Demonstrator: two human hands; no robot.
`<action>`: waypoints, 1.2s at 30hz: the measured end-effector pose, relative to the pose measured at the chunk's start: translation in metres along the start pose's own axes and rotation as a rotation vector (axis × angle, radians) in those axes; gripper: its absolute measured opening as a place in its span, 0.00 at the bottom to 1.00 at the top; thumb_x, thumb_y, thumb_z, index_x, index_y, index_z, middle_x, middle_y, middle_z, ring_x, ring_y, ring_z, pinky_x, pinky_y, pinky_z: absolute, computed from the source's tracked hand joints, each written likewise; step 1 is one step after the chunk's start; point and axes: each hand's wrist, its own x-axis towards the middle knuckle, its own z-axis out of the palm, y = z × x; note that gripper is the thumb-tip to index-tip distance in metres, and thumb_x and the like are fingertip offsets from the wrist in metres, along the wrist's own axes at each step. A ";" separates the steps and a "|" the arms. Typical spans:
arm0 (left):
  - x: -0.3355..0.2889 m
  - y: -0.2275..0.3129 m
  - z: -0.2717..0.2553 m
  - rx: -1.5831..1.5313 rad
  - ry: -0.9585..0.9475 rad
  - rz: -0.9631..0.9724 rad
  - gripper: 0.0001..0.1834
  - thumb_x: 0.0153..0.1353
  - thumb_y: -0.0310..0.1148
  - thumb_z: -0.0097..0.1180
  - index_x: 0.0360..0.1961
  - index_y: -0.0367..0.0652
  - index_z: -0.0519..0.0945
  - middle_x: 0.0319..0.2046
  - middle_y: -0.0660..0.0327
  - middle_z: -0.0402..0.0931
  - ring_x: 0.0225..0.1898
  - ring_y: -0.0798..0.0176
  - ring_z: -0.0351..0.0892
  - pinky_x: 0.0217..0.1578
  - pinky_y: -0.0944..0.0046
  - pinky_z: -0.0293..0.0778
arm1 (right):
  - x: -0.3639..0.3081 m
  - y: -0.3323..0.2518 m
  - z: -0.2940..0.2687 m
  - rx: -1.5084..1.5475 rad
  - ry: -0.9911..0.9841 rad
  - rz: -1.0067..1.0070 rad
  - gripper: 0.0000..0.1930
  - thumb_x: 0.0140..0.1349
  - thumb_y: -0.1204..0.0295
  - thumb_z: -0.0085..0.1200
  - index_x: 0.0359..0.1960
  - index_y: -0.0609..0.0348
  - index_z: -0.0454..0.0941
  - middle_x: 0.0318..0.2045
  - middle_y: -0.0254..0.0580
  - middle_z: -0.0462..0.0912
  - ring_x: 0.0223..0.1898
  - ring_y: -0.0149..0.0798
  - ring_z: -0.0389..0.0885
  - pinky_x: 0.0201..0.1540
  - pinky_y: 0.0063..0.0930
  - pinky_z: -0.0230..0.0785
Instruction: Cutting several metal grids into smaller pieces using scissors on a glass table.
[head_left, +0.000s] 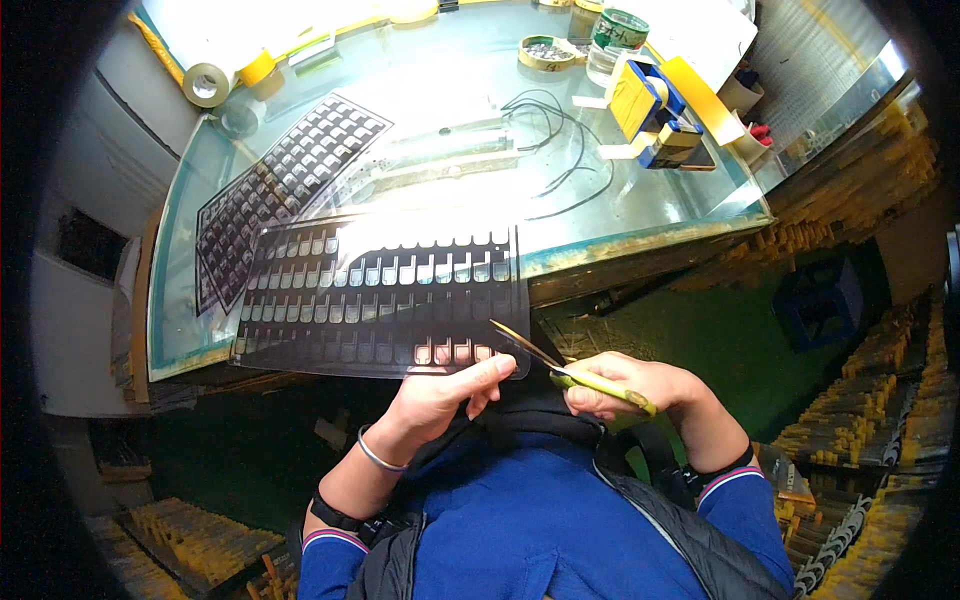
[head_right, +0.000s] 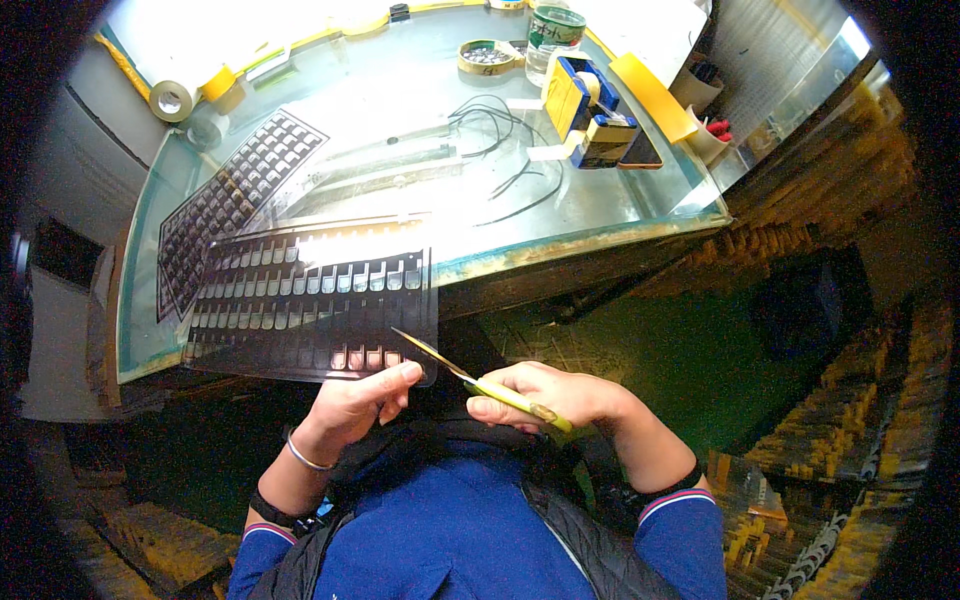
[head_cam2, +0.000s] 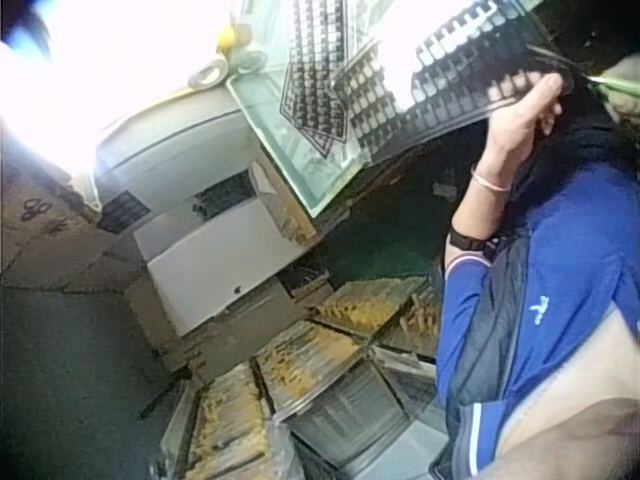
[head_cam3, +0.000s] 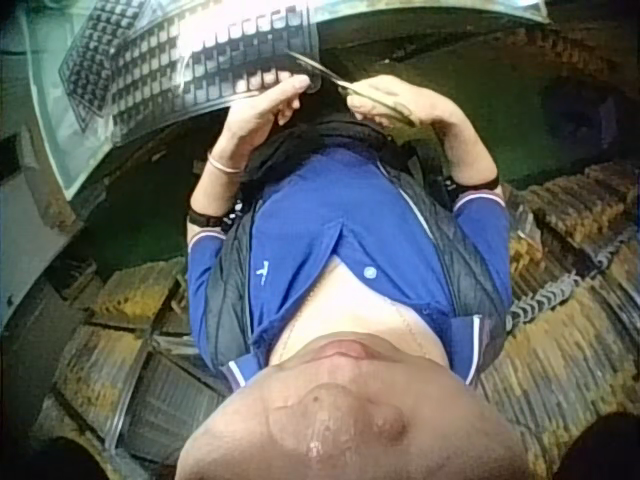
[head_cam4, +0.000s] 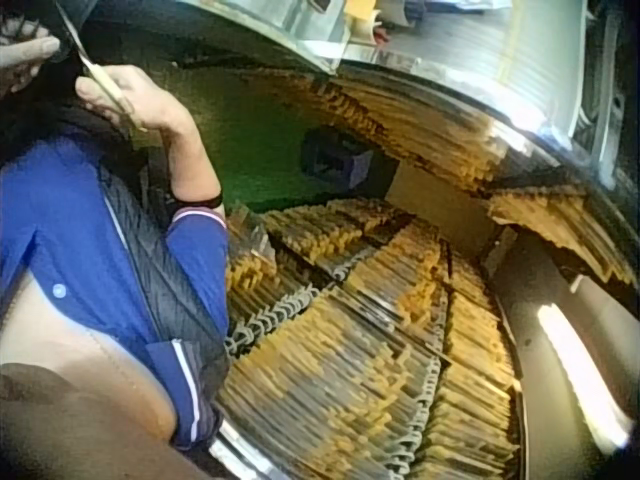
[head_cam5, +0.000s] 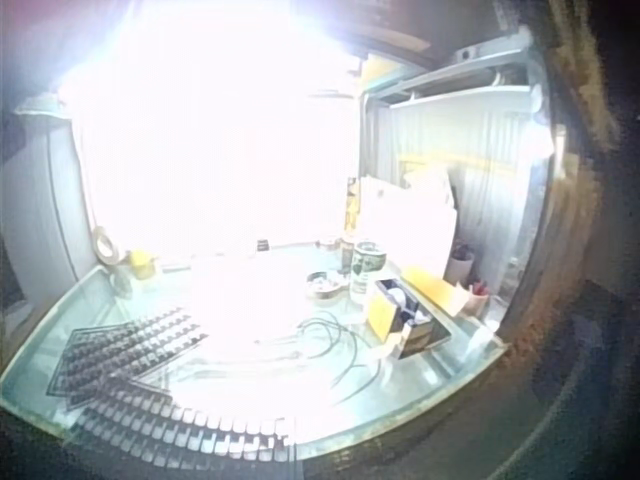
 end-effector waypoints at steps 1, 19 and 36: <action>0.000 -0.001 -0.001 0.026 -0.007 0.004 0.12 0.53 0.29 0.56 0.14 0.42 0.71 0.11 0.65 0.68 0.09 0.74 0.61 0.08 0.75 0.56 | -0.001 0.003 -0.001 0.000 -0.005 -0.013 0.21 0.58 0.48 0.45 0.23 0.54 0.68 0.15 0.26 0.64 0.16 0.21 0.61 0.18 0.17 0.54; 0.008 -0.005 0.019 -0.041 0.073 0.029 0.10 0.57 0.35 0.54 0.22 0.41 0.75 0.15 0.66 0.70 0.14 0.76 0.64 0.14 0.76 0.59 | 0.002 -0.004 0.030 0.167 0.346 0.072 0.20 0.55 0.52 0.51 0.19 0.56 0.69 0.12 0.28 0.67 0.12 0.22 0.67 0.13 0.15 0.59; 0.009 -0.009 0.032 -0.197 0.080 0.026 0.10 0.56 0.36 0.54 0.24 0.41 0.75 0.12 0.68 0.67 0.11 0.76 0.61 0.10 0.77 0.54 | 0.020 0.007 0.061 0.104 0.670 -0.133 0.17 0.60 0.62 0.47 0.18 0.60 0.68 0.10 0.31 0.68 0.12 0.23 0.66 0.13 0.20 0.57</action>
